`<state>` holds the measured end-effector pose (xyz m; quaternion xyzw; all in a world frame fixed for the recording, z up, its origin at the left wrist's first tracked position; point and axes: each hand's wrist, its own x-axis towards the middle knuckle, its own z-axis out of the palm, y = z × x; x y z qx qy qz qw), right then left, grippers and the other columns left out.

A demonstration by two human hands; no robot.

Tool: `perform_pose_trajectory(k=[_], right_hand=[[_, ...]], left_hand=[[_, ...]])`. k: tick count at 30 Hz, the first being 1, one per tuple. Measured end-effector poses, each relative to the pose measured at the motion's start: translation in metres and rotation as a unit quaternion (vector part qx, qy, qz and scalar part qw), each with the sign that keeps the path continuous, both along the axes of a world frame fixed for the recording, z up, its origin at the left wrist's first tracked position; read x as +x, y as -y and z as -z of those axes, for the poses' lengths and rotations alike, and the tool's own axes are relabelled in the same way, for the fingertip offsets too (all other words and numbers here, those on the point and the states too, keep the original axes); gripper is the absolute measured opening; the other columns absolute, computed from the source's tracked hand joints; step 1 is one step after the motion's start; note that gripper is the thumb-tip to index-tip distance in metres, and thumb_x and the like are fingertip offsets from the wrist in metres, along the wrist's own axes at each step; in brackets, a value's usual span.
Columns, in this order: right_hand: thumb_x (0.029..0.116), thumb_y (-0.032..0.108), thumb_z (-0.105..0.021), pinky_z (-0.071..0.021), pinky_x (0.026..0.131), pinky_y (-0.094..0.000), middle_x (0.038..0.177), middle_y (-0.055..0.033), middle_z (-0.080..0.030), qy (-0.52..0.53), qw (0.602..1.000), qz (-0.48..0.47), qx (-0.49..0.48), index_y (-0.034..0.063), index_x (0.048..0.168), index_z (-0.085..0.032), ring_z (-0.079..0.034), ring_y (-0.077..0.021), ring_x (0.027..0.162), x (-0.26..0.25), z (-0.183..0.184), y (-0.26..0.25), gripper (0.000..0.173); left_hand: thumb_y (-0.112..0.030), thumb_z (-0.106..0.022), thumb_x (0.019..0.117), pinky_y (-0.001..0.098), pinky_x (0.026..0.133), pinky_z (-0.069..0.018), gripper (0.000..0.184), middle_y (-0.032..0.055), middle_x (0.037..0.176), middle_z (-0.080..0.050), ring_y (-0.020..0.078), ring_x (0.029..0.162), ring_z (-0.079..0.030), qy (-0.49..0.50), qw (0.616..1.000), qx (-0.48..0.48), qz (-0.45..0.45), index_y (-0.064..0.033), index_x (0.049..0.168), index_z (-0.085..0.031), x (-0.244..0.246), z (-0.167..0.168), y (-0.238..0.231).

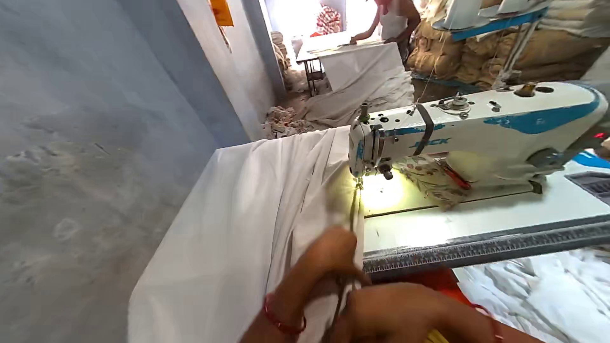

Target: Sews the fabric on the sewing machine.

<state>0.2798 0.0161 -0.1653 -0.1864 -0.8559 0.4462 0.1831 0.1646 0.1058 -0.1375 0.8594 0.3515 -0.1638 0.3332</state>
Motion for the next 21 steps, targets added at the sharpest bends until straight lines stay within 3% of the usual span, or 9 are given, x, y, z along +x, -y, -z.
perform_pose_trajectory(k=[2, 5, 7, 10, 12, 14, 16, 19, 21], right_hand=[[0.1049, 0.017, -0.052, -0.0590, 0.074, -0.0402, 0.088, -0.0124, -0.073, -0.021, 0.974, 0.222, 0.036, -0.0009, 0.105, -0.073, -0.071, -0.0194, 0.077, 0.049, 0.011, -0.014, 0.028], [0.1019, 0.028, -0.062, -0.0579, 0.082, -0.0484, 0.099, -0.0147, -0.071, 0.140, 0.837, 0.527, 0.040, 0.0018, 0.116, -0.071, -0.071, -0.0284, 0.088, 0.077, 0.042, -0.051, 0.032], [0.0948, 0.021, -0.071, -0.0568, 0.079, -0.0513, 0.095, -0.0162, -0.068, 0.177, 0.769, 0.612, 0.054, 0.0003, 0.110, -0.072, -0.069, -0.0320, 0.085, 0.075, 0.059, -0.068, 0.026], [0.0852, 0.003, -0.073, -0.0567, 0.065, -0.0500, 0.081, -0.0159, -0.066, 0.112, 0.748, 0.636, 0.152, -0.0018, 0.090, -0.073, -0.067, -0.0308, 0.070, 0.079, 0.077, -0.067, 0.007], [0.0804, -0.001, -0.075, -0.0570, 0.062, -0.0477, 0.078, -0.0133, -0.065, 0.077, 0.766, 0.611, 0.181, -0.0002, 0.085, -0.073, -0.066, -0.0278, 0.067, 0.086, 0.085, -0.061, 0.005], [0.0830, 0.001, -0.073, -0.0585, 0.064, -0.0435, 0.079, -0.0096, -0.067, 0.094, 0.783, 0.587, 0.183, 0.0032, 0.086, -0.074, -0.067, -0.0236, 0.068, 0.103, 0.085, -0.053, 0.004], [0.0835, 0.002, -0.076, -0.0587, 0.074, -0.0522, 0.091, -0.0166, -0.070, 0.116, 0.735, 0.630, 0.222, 0.0014, 0.092, -0.075, -0.069, -0.0325, 0.084, 0.138, 0.074, -0.040, 0.008], [0.0931, 0.020, -0.074, -0.0410, 0.099, -0.0752, 0.135, -0.0358, -0.053, 0.173, 0.583, 0.751, 0.257, -0.0066, 0.119, -0.067, -0.050, -0.0585, 0.125, 0.218, 0.062, -0.008, 0.038], [0.0940, 0.011, -0.069, -0.0411, 0.089, -0.0795, 0.127, -0.0393, -0.055, 0.208, 0.529, 0.782, 0.256, -0.0112, 0.113, -0.066, -0.052, -0.0637, 0.117, 0.255, 0.072, 0.000, 0.030]], left_hand=[[-0.021, -0.067, 0.0970, 0.0494, 0.092, -0.0539, 0.032, 0.0216, 0.107, -0.068, 0.0328, 0.100, -0.066, 0.110, 0.989, -0.053, -0.090, 0.0057, 0.115, -0.067, -0.007, 0.052, 0.019], [-0.035, -0.051, 0.1050, 0.0609, 0.092, -0.0525, 0.045, 0.0275, 0.109, -0.068, 0.0434, 0.109, -0.066, -0.001, 0.996, -0.020, -0.082, 0.0069, 0.105, -0.068, 0.034, 0.045, 0.044], [-0.049, -0.042, 0.1081, 0.0610, 0.087, -0.0527, 0.061, 0.0262, 0.103, -0.069, 0.0433, 0.106, -0.068, -0.017, 0.999, 0.047, -0.001, 0.0053, 0.099, -0.069, 0.047, 0.034, 0.046], [-0.045, -0.058, 0.1010, 0.0511, 0.071, -0.0589, 0.048, 0.0136, 0.079, -0.071, 0.0304, 0.079, -0.073, 0.270, 0.931, 0.246, -0.001, -0.0020, 0.086, -0.073, 0.047, 0.060, 0.013], [-0.044, -0.058, 0.1016, 0.0506, 0.088, -0.0577, 0.045, 0.0126, 0.113, -0.072, 0.0291, 0.105, -0.070, 0.307, 0.902, 0.302, -0.005, -0.0053, 0.121, -0.071, 0.051, 0.078, -0.026], [-0.059, -0.044, 0.1037, 0.0543, 0.117, -0.0343, 0.065, 0.0043, 0.159, -0.045, 0.0257, 0.147, -0.041, 0.171, 0.949, 0.264, 0.006, -0.0171, 0.154, -0.048, 0.047, 0.088, -0.046], [-0.074, -0.033, 0.0993, 0.0536, 0.123, -0.0214, 0.077, -0.0053, 0.170, -0.027, 0.0210, 0.155, -0.024, 0.107, 0.963, 0.248, 0.004, -0.0269, 0.160, -0.037, 0.047, 0.094, -0.051], [-0.078, -0.041, 0.0944, 0.0538, 0.123, -0.0209, 0.077, -0.0088, 0.170, -0.025, 0.0212, 0.155, -0.023, 0.100, 0.969, 0.226, -0.012, -0.0341, 0.158, -0.041, 0.046, 0.093, -0.053], [-0.077, -0.048, 0.0920, 0.0534, 0.121, -0.0225, 0.076, -0.0099, 0.169, -0.027, 0.0220, 0.154, -0.025, 0.108, 0.968, 0.225, -0.017, -0.0360, 0.156, -0.044, 0.046, 0.093, -0.055]])
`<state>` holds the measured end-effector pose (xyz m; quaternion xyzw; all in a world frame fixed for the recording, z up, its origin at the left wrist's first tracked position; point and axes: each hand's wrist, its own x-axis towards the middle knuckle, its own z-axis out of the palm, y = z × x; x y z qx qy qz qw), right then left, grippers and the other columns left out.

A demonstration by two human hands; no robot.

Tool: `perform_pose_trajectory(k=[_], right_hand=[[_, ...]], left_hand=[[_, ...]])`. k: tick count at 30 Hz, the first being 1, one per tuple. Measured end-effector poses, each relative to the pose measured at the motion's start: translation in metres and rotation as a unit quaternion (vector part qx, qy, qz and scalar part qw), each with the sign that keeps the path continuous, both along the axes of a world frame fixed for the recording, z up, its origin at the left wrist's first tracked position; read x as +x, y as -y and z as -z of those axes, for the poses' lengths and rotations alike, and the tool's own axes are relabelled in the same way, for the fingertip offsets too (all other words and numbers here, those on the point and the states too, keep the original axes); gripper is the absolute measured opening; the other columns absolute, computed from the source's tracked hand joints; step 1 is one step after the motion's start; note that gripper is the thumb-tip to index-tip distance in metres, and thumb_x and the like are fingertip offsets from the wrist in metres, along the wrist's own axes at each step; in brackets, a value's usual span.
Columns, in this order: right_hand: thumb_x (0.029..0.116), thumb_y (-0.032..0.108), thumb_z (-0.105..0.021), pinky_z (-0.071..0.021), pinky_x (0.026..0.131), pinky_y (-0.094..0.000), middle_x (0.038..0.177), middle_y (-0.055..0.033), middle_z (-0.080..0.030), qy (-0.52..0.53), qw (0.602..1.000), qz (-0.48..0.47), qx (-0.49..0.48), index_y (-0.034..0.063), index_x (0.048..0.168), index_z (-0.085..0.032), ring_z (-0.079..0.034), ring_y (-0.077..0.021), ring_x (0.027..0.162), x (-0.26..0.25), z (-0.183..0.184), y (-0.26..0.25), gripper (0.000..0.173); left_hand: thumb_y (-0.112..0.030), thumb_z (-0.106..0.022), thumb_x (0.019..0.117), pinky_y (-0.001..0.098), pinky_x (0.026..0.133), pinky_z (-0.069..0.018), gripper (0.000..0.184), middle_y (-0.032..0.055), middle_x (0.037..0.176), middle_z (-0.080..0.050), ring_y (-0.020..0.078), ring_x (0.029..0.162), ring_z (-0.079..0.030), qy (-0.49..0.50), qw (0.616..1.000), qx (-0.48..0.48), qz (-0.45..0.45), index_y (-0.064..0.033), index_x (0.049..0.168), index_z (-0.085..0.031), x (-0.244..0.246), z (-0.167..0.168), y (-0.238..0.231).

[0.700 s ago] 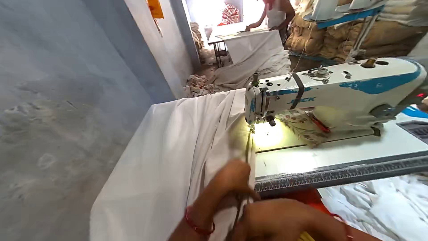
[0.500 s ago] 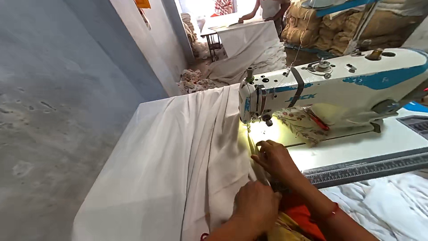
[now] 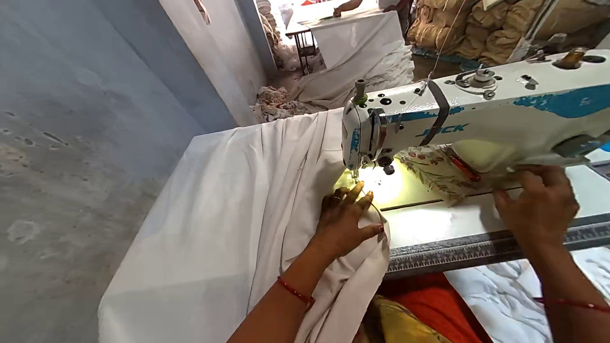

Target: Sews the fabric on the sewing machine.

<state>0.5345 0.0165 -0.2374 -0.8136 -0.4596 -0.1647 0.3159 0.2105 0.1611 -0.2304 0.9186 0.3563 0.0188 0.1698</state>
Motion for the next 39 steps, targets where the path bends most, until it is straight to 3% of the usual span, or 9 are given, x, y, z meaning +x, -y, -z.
perform_pose_trajectory(k=[4, 8, 12, 18, 22, 28, 32, 35, 39], right_hand=[[0.0925, 0.005, -0.067, -0.0453, 0.074, -0.0744, 0.102, -0.0373, -0.061, 0.031, 0.999, -0.004, -0.011, -0.0122, 0.100, -0.066, -0.060, -0.0609, 0.095, 0.011, 0.012, 0.001, 0.019], [0.0924, 0.010, -0.066, -0.0379, 0.100, -0.0760, 0.130, -0.0425, -0.049, 0.047, 0.999, -0.025, 0.012, -0.0139, 0.118, -0.062, -0.047, -0.0652, 0.121, 0.014, 0.018, 0.000, 0.035], [0.0933, 0.011, -0.065, -0.0441, 0.080, -0.0748, 0.109, -0.0398, -0.058, 0.039, 0.999, 0.008, 0.006, -0.0133, 0.109, -0.063, -0.057, -0.0625, 0.103, 0.014, 0.015, 0.001, 0.029], [0.0815, 0.005, -0.074, -0.0415, 0.105, -0.0703, 0.142, -0.0335, -0.050, -0.030, 0.974, -0.225, 0.003, -0.0014, 0.125, -0.068, -0.046, -0.0552, 0.132, -0.084, 0.001, -0.017, 0.044], [0.0846, 0.008, -0.074, -0.0558, 0.091, -0.0506, 0.136, -0.0134, -0.061, -0.061, 0.860, -0.493, -0.115, 0.0131, 0.089, -0.078, -0.062, -0.0331, 0.114, -0.168, -0.001, -0.040, 0.008], [0.0938, 0.008, -0.062, -0.0583, 0.082, -0.0378, 0.116, -0.0069, -0.071, -0.069, 0.778, -0.611, -0.126, 0.0071, 0.091, -0.073, -0.068, -0.0197, 0.094, -0.170, 0.010, -0.030, 0.012], [0.0969, 0.013, -0.064, -0.0591, 0.088, -0.0392, 0.118, -0.0045, -0.070, -0.055, 0.794, -0.592, -0.126, 0.0121, 0.112, -0.072, -0.069, -0.0195, 0.103, -0.177, 0.013, -0.023, 0.016], [0.0918, 0.008, -0.063, -0.0591, 0.072, -0.0404, 0.093, -0.0048, -0.070, -0.035, 0.808, -0.581, -0.085, 0.0125, 0.102, -0.075, -0.070, -0.0205, 0.085, -0.180, 0.013, -0.020, 0.016], [0.0926, 0.018, -0.060, -0.0609, 0.076, -0.0324, 0.102, -0.0057, -0.071, -0.160, 0.844, -0.512, -0.023, 0.0073, 0.106, -0.075, -0.069, -0.0134, 0.087, -0.166, 0.012, -0.020, 0.023]], left_hand=[[-0.077, -0.056, 0.0875, 0.0552, 0.117, -0.0250, 0.078, -0.0118, 0.170, -0.023, 0.0227, 0.151, -0.027, -0.015, 1.000, -0.006, -0.001, -0.0395, 0.155, -0.044, -0.001, 0.000, 0.003], [-0.081, -0.053, 0.0864, 0.0561, 0.116, -0.0245, 0.080, -0.0125, 0.171, -0.020, 0.0229, 0.151, -0.027, -0.035, 0.999, -0.010, -0.011, -0.0419, 0.155, -0.042, 0.002, -0.003, 0.004], [-0.082, -0.052, 0.0854, 0.0554, 0.113, -0.0265, 0.081, -0.0107, 0.170, -0.021, 0.0235, 0.149, -0.028, -0.032, 0.999, -0.001, -0.008, -0.0412, 0.155, -0.043, 0.001, -0.001, 0.006], [-0.069, -0.051, 0.0959, 0.0540, 0.118, -0.0231, 0.066, -0.0116, 0.169, -0.026, 0.0210, 0.153, -0.025, 0.000, 1.000, -0.003, -0.008, -0.0396, 0.155, -0.045, -0.003, 0.002, 0.008], [-0.048, -0.061, 0.0989, 0.0639, 0.122, -0.0239, 0.055, 0.0109, 0.162, -0.042, 0.0382, 0.152, -0.031, 0.125, 0.983, 0.001, -0.136, -0.0228, 0.147, -0.058, -0.054, 0.006, 0.035], [-0.038, -0.067, 0.0971, 0.0861, 0.108, -0.0122, 0.069, 0.0424, 0.159, -0.023, 0.0706, 0.143, -0.017, 0.079, 0.891, 0.150, -0.421, 0.0019, 0.150, -0.048, -0.198, 0.001, 0.052], [-0.050, -0.072, 0.0912, 0.0593, 0.088, -0.0551, 0.051, 0.0240, 0.114, -0.066, 0.0420, 0.105, -0.065, 0.079, 0.959, 0.014, -0.272, -0.0019, 0.108, -0.072, -0.127, -0.042, 0.086], [-0.047, -0.066, 0.0966, 0.0618, 0.091, -0.0520, 0.050, 0.0225, 0.118, -0.068, 0.0417, 0.112, -0.065, -0.178, 0.957, -0.203, -0.102, -0.0002, 0.114, -0.070, -0.051, -0.067, 0.117], [-0.031, -0.044, 0.1093, 0.0577, 0.073, -0.0558, 0.044, 0.0257, 0.106, -0.071, 0.0438, 0.096, -0.071, -0.177, 0.978, -0.110, 0.024, 0.0049, 0.105, -0.071, -0.029, -0.052, 0.145]])
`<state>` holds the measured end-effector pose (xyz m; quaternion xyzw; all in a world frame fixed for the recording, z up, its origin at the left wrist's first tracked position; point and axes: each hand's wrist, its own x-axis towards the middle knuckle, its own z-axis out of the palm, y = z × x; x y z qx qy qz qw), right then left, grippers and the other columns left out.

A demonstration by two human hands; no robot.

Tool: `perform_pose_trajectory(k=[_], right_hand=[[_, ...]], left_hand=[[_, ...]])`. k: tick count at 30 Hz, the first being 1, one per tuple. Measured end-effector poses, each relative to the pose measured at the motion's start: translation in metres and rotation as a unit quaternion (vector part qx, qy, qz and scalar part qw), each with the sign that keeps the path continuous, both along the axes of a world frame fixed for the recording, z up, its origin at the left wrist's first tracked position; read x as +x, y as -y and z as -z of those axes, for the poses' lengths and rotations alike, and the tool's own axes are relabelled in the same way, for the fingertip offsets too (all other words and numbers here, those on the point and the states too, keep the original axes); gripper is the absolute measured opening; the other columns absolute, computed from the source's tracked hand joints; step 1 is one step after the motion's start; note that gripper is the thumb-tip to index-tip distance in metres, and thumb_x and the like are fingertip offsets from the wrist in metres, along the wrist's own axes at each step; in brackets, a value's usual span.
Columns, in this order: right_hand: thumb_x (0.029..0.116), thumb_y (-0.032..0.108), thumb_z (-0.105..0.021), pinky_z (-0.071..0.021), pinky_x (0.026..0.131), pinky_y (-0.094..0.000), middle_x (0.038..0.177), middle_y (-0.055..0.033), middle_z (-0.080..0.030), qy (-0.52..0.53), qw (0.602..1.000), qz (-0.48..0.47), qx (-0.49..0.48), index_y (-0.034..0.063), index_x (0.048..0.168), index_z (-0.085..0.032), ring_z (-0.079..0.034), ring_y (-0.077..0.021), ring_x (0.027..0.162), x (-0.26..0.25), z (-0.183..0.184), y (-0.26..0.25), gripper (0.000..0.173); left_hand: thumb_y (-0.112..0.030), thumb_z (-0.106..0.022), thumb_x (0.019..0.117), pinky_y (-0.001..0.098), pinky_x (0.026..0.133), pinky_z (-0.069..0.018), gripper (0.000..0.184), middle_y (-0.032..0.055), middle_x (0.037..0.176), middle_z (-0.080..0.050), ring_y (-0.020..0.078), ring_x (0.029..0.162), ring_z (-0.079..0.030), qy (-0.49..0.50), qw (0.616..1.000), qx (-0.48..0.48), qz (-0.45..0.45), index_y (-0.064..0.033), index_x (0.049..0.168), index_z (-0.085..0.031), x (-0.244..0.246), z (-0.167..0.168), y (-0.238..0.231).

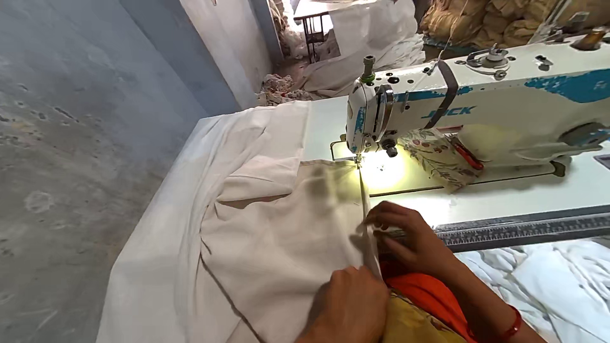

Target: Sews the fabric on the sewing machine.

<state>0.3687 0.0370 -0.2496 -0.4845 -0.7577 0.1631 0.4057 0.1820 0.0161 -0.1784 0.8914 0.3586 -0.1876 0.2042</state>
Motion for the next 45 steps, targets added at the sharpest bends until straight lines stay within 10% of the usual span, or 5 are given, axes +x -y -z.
perform_pose_trajectory(k=[7, 14, 45], right_hand=[[0.0871, 0.007, -0.073, -0.0589, 0.065, -0.0425, 0.090, -0.0139, -0.070, 0.116, 0.956, 0.254, -0.094, -0.0026, 0.110, -0.075, -0.067, -0.0251, 0.070, -0.027, -0.013, -0.019, 0.025], [0.0849, 0.011, -0.068, -0.0534, 0.050, -0.0314, 0.073, -0.0075, -0.061, 0.149, 0.952, 0.266, 0.006, 0.0005, 0.103, -0.078, -0.060, -0.0181, 0.055, -0.029, 0.006, -0.013, 0.023], [0.0840, 0.008, -0.063, -0.0515, 0.048, -0.0271, 0.074, -0.0075, -0.061, 0.161, 0.951, 0.262, 0.036, 0.0016, 0.104, -0.079, -0.060, -0.0168, 0.055, -0.029, 0.010, -0.004, 0.027]], left_hand=[[-0.014, -0.047, 0.1067, 0.0613, 0.080, -0.0540, 0.029, 0.0287, 0.103, -0.067, 0.0470, 0.104, -0.067, 0.033, 0.981, -0.185, 0.041, 0.0090, 0.104, -0.065, 0.012, -0.008, -0.020], [-0.014, -0.052, 0.1026, 0.0597, 0.076, -0.0533, 0.026, 0.0269, 0.096, -0.067, 0.0449, 0.097, -0.068, -0.003, 0.980, -0.194, 0.038, 0.0079, 0.096, -0.064, 0.013, 0.006, -0.041], [-0.014, -0.051, 0.1041, 0.0583, 0.073, -0.0532, 0.026, 0.0261, 0.098, -0.068, 0.0448, 0.096, -0.068, -0.051, 0.978, -0.175, 0.103, 0.0069, 0.098, -0.066, 0.027, -0.008, -0.055]])
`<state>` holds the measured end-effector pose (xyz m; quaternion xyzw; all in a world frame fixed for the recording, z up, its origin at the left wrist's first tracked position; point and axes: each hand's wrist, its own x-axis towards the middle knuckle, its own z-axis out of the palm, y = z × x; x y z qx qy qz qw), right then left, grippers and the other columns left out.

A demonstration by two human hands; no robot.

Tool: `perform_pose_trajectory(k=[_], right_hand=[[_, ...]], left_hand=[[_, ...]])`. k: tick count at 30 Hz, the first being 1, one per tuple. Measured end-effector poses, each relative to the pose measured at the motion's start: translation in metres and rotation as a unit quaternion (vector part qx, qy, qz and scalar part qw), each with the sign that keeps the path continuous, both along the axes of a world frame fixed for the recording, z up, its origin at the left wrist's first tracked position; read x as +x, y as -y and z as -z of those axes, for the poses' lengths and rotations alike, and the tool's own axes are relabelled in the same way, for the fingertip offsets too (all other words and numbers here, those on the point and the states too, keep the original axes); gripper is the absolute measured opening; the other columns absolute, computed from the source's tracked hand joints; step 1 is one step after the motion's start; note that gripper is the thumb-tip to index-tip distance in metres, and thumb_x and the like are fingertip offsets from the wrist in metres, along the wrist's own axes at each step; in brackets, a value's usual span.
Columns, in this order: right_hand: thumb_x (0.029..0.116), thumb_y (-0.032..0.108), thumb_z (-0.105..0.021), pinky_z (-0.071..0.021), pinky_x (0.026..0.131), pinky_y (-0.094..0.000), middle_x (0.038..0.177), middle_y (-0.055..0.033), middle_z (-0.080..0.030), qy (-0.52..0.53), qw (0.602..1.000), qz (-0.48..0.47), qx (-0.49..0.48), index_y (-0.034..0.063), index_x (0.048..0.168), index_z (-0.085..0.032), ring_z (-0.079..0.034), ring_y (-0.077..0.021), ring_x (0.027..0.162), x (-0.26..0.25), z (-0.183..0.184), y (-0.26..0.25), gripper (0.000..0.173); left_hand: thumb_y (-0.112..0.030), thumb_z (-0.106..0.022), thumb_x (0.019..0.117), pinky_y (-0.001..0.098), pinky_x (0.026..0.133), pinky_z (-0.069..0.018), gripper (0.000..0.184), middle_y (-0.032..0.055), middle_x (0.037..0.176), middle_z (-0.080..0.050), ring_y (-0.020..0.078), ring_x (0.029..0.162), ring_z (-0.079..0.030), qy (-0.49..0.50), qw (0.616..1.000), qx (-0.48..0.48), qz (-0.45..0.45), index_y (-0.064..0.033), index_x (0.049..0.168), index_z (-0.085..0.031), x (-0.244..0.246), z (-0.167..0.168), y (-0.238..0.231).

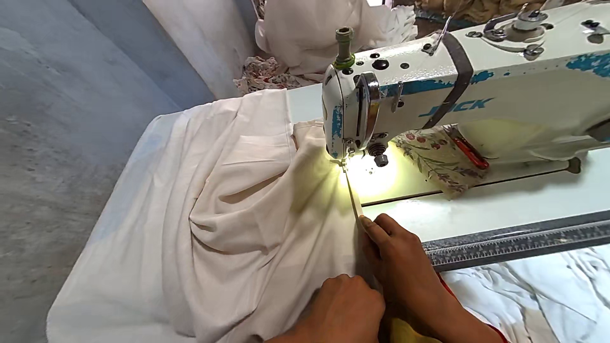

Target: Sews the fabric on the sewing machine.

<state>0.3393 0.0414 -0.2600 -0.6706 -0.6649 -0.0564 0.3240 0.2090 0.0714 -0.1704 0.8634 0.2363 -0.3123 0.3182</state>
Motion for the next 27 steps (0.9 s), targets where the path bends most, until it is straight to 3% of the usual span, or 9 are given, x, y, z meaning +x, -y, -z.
perform_pose_trajectory(k=[10, 27], right_hand=[[0.0813, 0.007, -0.063, -0.0514, 0.048, -0.0273, 0.073, -0.0079, -0.063, -0.003, 1.000, -0.003, 0.012, 0.0004, 0.103, -0.078, -0.060, -0.0170, 0.053, -0.0002, -0.0015, 0.0009, 0.028], [0.0777, 0.007, -0.066, -0.0505, 0.046, -0.0265, 0.073, -0.0084, -0.063, -0.004, 0.999, -0.008, 0.035, -0.0005, 0.102, -0.079, -0.060, -0.0164, 0.052, 0.0015, 0.0015, 0.0004, 0.029]], left_hand=[[-0.013, -0.054, 0.1021, 0.0593, 0.072, -0.0520, 0.024, 0.0260, 0.093, -0.067, 0.0445, 0.093, -0.067, 0.020, 0.999, -0.033, -0.002, 0.0065, 0.093, -0.065, 0.0025, 0.0012, -0.0058], [-0.012, -0.059, 0.0983, 0.0630, 0.075, -0.0506, 0.020, 0.0272, 0.097, -0.067, 0.0464, 0.097, -0.066, 0.035, 0.998, -0.046, 0.008, 0.0068, 0.099, -0.066, 0.0061, 0.0010, -0.0104]])
